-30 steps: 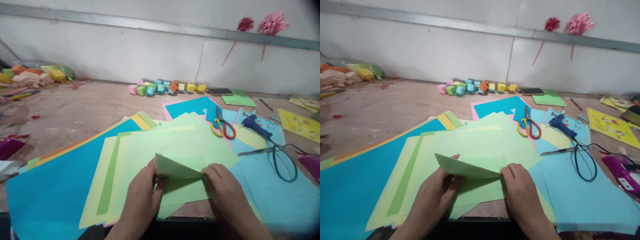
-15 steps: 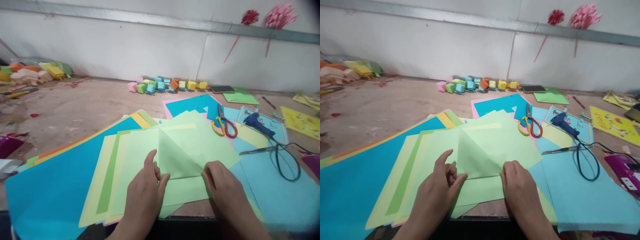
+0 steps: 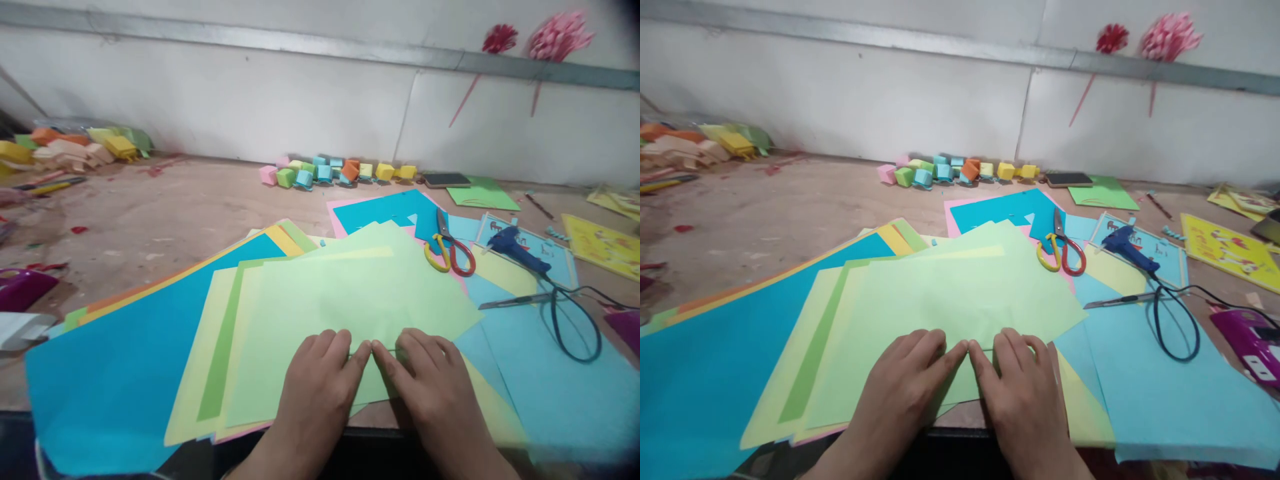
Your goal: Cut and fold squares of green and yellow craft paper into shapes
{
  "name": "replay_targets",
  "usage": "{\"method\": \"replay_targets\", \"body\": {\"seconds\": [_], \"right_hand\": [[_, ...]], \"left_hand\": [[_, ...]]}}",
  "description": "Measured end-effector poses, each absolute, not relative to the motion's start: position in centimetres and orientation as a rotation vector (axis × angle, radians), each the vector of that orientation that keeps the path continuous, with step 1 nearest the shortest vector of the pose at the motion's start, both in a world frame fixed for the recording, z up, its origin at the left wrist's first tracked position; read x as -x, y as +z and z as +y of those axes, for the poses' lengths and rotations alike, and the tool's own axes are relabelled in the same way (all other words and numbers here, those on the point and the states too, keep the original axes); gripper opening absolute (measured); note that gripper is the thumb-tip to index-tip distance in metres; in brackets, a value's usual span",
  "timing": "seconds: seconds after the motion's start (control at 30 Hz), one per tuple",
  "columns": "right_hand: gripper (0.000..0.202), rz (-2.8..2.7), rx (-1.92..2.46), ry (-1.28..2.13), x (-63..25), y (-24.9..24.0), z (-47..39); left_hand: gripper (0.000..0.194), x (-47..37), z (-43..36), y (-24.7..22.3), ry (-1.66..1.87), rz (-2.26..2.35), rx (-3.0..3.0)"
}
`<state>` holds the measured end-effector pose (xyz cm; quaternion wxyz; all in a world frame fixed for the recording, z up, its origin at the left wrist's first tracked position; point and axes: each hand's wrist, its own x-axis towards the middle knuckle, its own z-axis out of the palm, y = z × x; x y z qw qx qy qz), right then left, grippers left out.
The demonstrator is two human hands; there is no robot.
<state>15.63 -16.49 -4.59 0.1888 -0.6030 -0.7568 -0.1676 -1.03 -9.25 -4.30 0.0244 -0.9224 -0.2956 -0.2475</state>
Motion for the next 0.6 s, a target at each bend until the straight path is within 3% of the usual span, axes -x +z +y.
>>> {"method": "replay_targets", "body": {"seconds": [0.17, 0.6], "right_hand": [[0.034, -2.163, 1.762, -0.525, -15.4, -4.7, -17.1], [0.035, -2.095, 1.796, -0.412, -18.5, -5.1, -19.3]], "left_hand": [[0.038, 1.0, -9.9, -4.1, -0.559, -0.846, 2.813], [0.047, 2.5, -10.7, -4.3, -0.381, -0.753, 2.795]]}}
